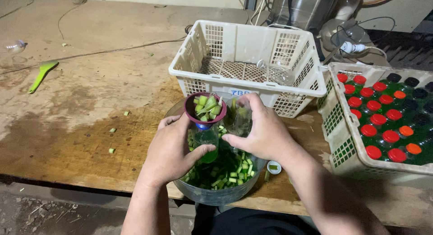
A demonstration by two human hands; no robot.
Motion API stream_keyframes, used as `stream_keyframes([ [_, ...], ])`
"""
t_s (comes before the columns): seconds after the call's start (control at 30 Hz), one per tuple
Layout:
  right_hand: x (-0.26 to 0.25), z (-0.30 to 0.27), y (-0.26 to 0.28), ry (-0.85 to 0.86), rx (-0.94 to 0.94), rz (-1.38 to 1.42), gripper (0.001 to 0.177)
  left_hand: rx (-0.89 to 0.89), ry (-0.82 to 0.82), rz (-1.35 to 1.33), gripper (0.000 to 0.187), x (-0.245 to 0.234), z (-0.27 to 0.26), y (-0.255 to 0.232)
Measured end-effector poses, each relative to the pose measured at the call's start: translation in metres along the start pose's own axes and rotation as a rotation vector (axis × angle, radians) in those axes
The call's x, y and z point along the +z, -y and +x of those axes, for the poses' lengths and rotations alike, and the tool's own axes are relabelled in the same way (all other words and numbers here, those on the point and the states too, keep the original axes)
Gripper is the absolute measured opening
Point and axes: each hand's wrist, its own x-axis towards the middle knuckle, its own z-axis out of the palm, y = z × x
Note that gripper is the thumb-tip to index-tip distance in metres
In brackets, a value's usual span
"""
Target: The person uses a funnel to transfer chopped green vegetables from a large container into small plastic bottles. They then screw caps onto the filled bottles and place them into a crate.
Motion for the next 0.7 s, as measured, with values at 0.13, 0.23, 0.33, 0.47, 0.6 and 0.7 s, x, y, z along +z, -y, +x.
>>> stream_keyframes([
  [0.13,0.000,0.000,0.001,0.002,0.010,0.006,0.087,0.010,-0.024,-0.020,0.080,0.000,0.000,0.001],
  [0.23,0.000,-0.002,0.002,-0.011,-0.003,0.025,0.086,0.003,-0.026,-0.014,0.080,0.001,-0.001,0.000],
  [0.33,-0.001,-0.002,0.001,-0.017,0.012,0.062,0.084,-0.007,-0.016,-0.001,0.078,0.002,0.000,0.002],
  [0.47,-0.009,-0.002,-0.001,-0.018,0.010,0.218,0.080,0.014,-0.020,-0.019,0.080,0.001,-0.001,0.002],
  [0.6,-0.035,0.003,0.000,-0.174,-0.169,0.138,0.081,-0.035,0.002,0.043,0.077,0.002,-0.002,0.001],
  [0.7,-0.060,0.018,0.004,-0.181,-0.252,-0.066,0.084,0.021,-0.002,0.002,0.079,0.001,-0.001,0.003],
])
